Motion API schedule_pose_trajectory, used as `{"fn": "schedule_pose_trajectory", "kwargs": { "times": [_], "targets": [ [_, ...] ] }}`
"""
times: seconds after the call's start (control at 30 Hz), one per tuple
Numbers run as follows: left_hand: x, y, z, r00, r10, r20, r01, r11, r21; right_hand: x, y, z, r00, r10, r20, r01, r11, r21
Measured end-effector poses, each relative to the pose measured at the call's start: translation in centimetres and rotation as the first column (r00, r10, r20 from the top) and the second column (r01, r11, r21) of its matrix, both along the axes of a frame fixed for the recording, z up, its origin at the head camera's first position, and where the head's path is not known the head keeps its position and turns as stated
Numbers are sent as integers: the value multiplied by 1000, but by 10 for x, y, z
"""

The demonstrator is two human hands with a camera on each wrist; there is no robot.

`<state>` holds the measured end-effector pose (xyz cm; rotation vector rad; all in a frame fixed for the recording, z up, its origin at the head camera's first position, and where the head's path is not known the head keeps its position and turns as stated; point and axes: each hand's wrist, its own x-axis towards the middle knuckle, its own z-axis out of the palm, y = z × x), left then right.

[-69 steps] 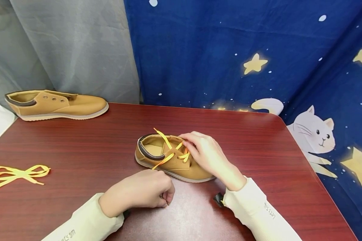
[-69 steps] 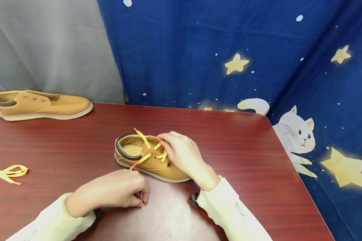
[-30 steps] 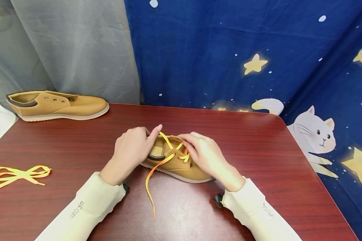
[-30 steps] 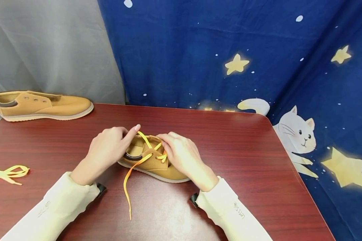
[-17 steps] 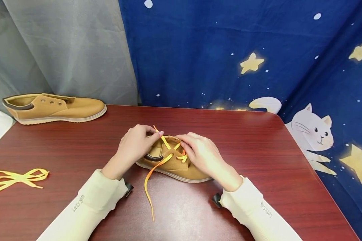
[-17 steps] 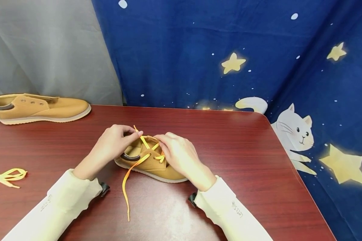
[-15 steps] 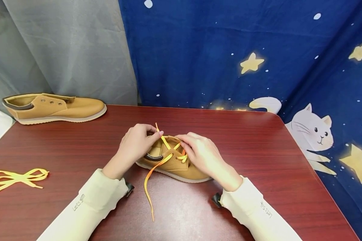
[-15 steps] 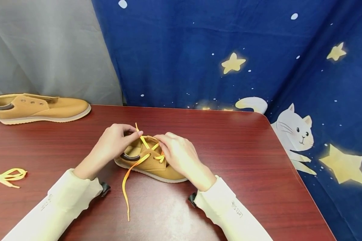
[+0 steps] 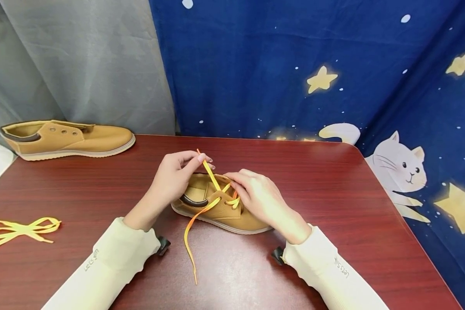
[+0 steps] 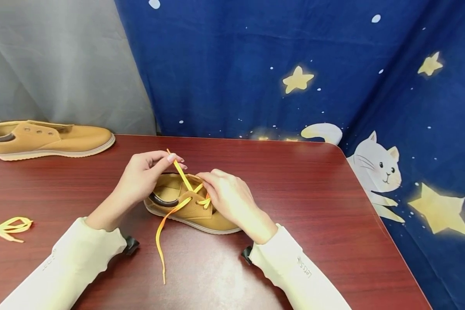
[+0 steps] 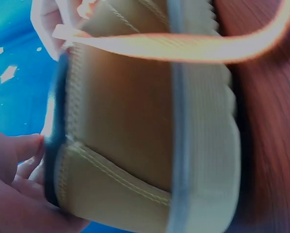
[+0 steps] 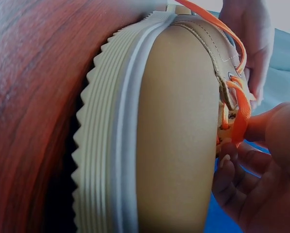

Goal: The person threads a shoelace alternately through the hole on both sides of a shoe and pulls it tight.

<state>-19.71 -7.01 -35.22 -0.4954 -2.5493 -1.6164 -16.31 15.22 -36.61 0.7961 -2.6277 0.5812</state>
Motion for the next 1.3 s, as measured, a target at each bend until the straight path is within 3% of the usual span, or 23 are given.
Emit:
{"fn": "schedule_pose_trajectory", "kwargs": {
  "times": [0.13, 0.2, 0.3, 0.4, 0.47, 0.57, 0.83, 1.13, 1.3],
  "targets": [
    [5, 1, 6, 997, -71, 21, 70, 996, 49, 0, 0, 1, 1000, 8, -9, -8, 1000, -6],
    [8, 2, 8, 992, -126, 24, 125, 992, 23, 0, 0, 1, 1000, 10, -8, -10, 1000, -10],
    [13, 5, 10, 981, -194, 23, 195, 976, -93, -1, 0, 0, 1000, 13, -13, -14, 1000, -13],
    [17, 9, 9, 975, -223, 7, 216, 937, -275, -1, 0, 0, 1000, 14, -8, -14, 1000, -15],
    [19, 12, 7, 976, -219, -19, 195, 903, -382, 0, 0, 0, 1000, 12, 1, -12, 1000, -14],
    [21, 14, 5, 976, -212, -38, 170, 866, -470, 0, 0, 1, 1000, 11, 8, -11, 1000, -12],
    [23, 19, -3, 976, -166, -143, 56, 820, -569, 1, -1, 2, 1000, 8, 14, -8, 1000, -11],
    [27, 26, -9, 961, -110, -255, -71, 792, -607, 0, -1, 0, 1000, 9, 7, -9, 1000, -9],
    [28, 29, -13, 953, -62, -298, -131, 800, -585, 0, -1, -1, 1000, 5, 8, -5, 1000, -7]
  ]
}}
